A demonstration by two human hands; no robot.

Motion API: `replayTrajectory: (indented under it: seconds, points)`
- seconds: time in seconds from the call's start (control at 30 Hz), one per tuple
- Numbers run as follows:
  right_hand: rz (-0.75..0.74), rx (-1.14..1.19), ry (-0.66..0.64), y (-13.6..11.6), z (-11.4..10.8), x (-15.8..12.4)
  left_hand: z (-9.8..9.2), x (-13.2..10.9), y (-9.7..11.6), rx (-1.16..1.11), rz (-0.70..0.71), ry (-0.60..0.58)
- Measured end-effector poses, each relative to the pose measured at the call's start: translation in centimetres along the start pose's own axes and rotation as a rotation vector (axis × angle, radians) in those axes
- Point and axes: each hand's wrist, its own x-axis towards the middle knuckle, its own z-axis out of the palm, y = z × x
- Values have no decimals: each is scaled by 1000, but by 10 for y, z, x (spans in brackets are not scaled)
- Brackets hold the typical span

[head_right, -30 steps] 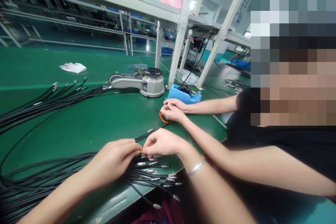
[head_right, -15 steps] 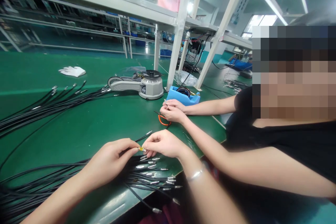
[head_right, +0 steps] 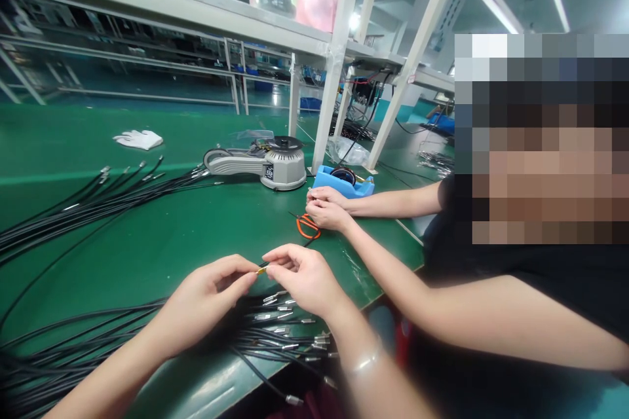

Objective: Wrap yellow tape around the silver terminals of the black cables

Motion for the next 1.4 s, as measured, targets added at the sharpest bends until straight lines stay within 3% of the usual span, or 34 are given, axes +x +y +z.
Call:
replayTrajectory:
  seconds: [0.13,0.23,0.37,0.5,0.67,0.77,0.97,1.1,1.27,1.4]
  points:
    - [-33,-19,-1,6,1,3,-3,2,2,-182,-144,-80]
    - [-73,-341,-14,15,-3,13,-5,5,0,-329,-195,-44]
    - [-21,-795,126,30,-11,38,-6,10,-9,-734,-309,103]
    - [44,-1010,144,37,-4,66,-10,13,-21,-1071,-291,127]
    - [211,-1205,188,36,15,96,-20,15,-24,-1266,-272,173]
    - [237,-1256,160,33,21,107,-26,14,-22,-1350,-296,216]
    - [129,-1187,-18,31,27,112,-32,11,-22,-1460,-275,239]
    - [122,-1052,-39,31,23,117,-34,10,-22,-1440,-271,236]
    - [142,-763,-14,20,6,110,-33,9,-19,-1165,-253,173]
    - [98,-365,-37,9,-10,65,-26,5,-11,-815,-307,32]
